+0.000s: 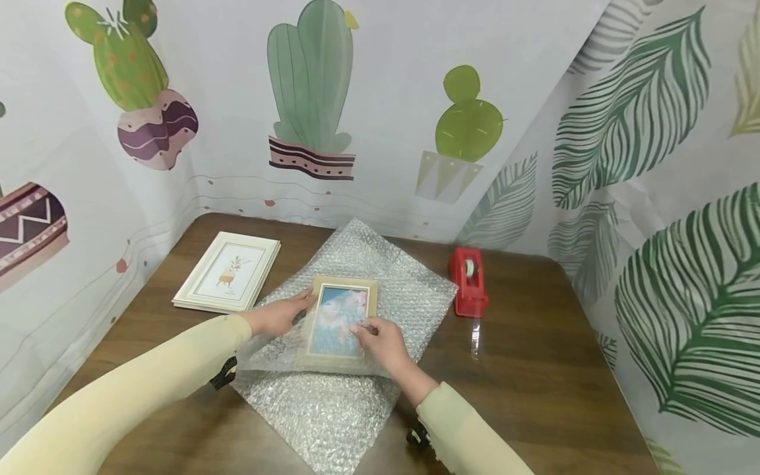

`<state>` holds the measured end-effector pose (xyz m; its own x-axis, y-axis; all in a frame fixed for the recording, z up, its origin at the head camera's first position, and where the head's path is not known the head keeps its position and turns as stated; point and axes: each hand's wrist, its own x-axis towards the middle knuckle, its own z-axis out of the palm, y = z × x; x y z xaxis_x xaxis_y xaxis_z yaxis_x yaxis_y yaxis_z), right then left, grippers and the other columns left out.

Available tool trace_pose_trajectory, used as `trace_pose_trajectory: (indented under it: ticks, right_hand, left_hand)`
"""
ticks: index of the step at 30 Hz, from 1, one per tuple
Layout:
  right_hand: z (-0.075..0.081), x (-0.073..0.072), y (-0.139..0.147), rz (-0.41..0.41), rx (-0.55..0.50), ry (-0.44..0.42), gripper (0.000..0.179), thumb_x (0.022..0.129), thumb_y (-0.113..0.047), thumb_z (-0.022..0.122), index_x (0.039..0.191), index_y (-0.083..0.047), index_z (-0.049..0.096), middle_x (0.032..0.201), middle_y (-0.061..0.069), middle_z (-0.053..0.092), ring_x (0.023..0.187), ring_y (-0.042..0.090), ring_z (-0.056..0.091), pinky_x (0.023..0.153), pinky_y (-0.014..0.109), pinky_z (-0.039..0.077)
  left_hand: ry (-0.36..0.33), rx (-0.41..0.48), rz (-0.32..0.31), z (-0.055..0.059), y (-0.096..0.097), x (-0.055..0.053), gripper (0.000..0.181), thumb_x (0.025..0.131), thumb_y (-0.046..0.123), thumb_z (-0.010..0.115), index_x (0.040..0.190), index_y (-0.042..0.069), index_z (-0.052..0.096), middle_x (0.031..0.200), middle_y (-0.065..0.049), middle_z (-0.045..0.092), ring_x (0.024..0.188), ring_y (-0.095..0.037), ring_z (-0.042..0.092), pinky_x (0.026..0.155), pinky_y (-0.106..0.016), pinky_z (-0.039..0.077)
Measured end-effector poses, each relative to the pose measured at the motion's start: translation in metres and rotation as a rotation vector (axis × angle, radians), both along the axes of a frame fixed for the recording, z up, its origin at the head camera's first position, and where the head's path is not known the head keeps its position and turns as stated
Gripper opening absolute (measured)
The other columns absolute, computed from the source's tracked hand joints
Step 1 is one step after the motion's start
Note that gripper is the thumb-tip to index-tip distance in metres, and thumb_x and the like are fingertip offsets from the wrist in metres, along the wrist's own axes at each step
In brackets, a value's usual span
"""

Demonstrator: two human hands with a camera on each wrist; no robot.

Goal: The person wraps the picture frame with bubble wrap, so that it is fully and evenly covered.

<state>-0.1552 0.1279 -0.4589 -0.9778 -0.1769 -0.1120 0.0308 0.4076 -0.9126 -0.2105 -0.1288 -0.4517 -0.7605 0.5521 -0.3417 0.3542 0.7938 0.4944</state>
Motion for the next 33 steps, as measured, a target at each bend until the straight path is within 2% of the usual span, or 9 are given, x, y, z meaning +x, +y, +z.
trace_pose_trajectory:
  ticks: [2, 4, 11, 17, 22, 24, 27, 30, 33]
  right_hand:
    - [0.002, -0.009, -0.001, 0.010, 0.034, 0.050, 0.018, 0.096, -0.015, 0.071, 0.087, 0.001, 0.070, 0.066, -0.001, 0.057, 0.062, 0.008, 0.047, 0.063, 0.022, 0.041]
    - [0.004, -0.019, -0.002, 0.039, 0.080, 0.096, 0.015, 0.095, -0.013, 0.072, 0.087, 0.000, 0.071, 0.068, -0.002, 0.054, 0.063, 0.009, 0.042, 0.062, 0.022, 0.038]
    - [0.004, -0.051, 0.004, 0.219, 0.266, 0.174, 0.018, 0.092, -0.014, 0.076, 0.078, -0.006, 0.067, 0.073, -0.001, 0.050, 0.068, 0.012, 0.041, 0.064, 0.023, 0.037]
    - [-0.002, -0.066, 0.012, 0.345, 0.284, 0.221, 0.031, 0.092, -0.012, 0.076, 0.069, -0.010, 0.054, 0.078, 0.002, 0.051, 0.070, 0.011, 0.040, 0.068, 0.024, 0.037]
    - [-0.008, -0.071, 0.013, 0.347, 0.282, 0.260, 0.030, 0.091, -0.009, 0.076, 0.066, -0.005, 0.059, 0.094, 0.012, 0.066, 0.084, 0.014, 0.054, 0.079, 0.030, 0.049]
    - [-0.011, -0.071, 0.010, 0.332, 0.291, 0.255, 0.026, 0.091, -0.009, 0.076, 0.069, -0.002, 0.063, 0.097, 0.014, 0.065, 0.086, 0.016, 0.055, 0.080, 0.033, 0.049]
    - [-0.016, -0.069, 0.004, 0.295, 0.327, 0.226, 0.022, 0.091, -0.011, 0.076, 0.073, -0.004, 0.066, 0.095, 0.011, 0.062, 0.080, 0.015, 0.049, 0.075, 0.031, 0.044]
    - [-0.022, -0.067, -0.001, 0.264, 0.357, 0.231, 0.021, 0.091, -0.011, 0.077, 0.074, -0.006, 0.066, 0.093, 0.007, 0.059, 0.077, 0.013, 0.044, 0.072, 0.030, 0.041]
    - [-0.027, -0.066, -0.004, 0.240, 0.357, 0.264, 0.019, 0.089, -0.009, 0.078, 0.074, -0.005, 0.066, 0.093, 0.006, 0.058, 0.077, 0.012, 0.043, 0.073, 0.029, 0.043]
  left_hand:
    - [-0.012, -0.006, -0.015, 0.001, 0.000, -0.004, 0.078, 0.084, -0.022, 0.046, 0.158, -0.011, 0.023, 0.169, -0.032, 0.005, 0.097, -0.041, 0.064, 0.064, -0.027, 0.040]
    - [-0.021, -0.014, -0.028, 0.004, 0.000, -0.007, 0.077, 0.085, -0.023, 0.044, 0.158, -0.011, 0.022, 0.169, -0.033, 0.004, 0.107, -0.043, 0.063, 0.067, -0.028, 0.043]
    - [0.028, -0.060, -0.064, 0.006, 0.003, -0.009, 0.067, 0.092, -0.021, 0.045, 0.156, -0.010, 0.030, 0.166, -0.037, 0.012, 0.084, -0.035, 0.065, 0.068, -0.030, 0.042]
    - [0.068, -0.073, -0.105, 0.004, 0.005, -0.010, 0.065, 0.091, -0.020, 0.049, 0.153, -0.013, 0.033, 0.164, -0.039, 0.015, 0.076, -0.036, 0.063, 0.064, -0.029, 0.039]
    - [0.067, -0.077, -0.110, 0.004, 0.004, -0.010, 0.068, 0.091, -0.021, 0.047, 0.156, -0.010, 0.030, 0.166, -0.036, 0.012, 0.056, -0.018, 0.045, 0.060, -0.026, 0.034]
    - [0.054, -0.088, -0.103, 0.003, 0.003, -0.009, 0.069, 0.091, -0.022, 0.045, 0.157, -0.008, 0.029, 0.168, -0.034, 0.009, 0.051, -0.012, 0.032, 0.057, -0.024, 0.030]
    - [0.041, -0.108, -0.096, 0.001, 0.000, -0.008, 0.070, 0.093, -0.022, 0.044, 0.158, -0.006, 0.028, 0.169, -0.031, 0.007, 0.050, -0.010, 0.027, 0.055, -0.023, 0.027]
    - [0.052, -0.111, -0.106, 0.000, -0.001, -0.008, 0.069, 0.093, -0.020, 0.049, 0.157, -0.006, 0.030, 0.169, -0.031, 0.009, 0.051, -0.012, 0.035, 0.057, -0.024, 0.030]
    - [0.066, -0.098, -0.113, 0.000, -0.001, -0.008, 0.066, 0.093, -0.019, 0.050, 0.156, -0.006, 0.034, 0.168, -0.032, 0.013, 0.060, -0.023, 0.053, 0.061, -0.029, 0.034]
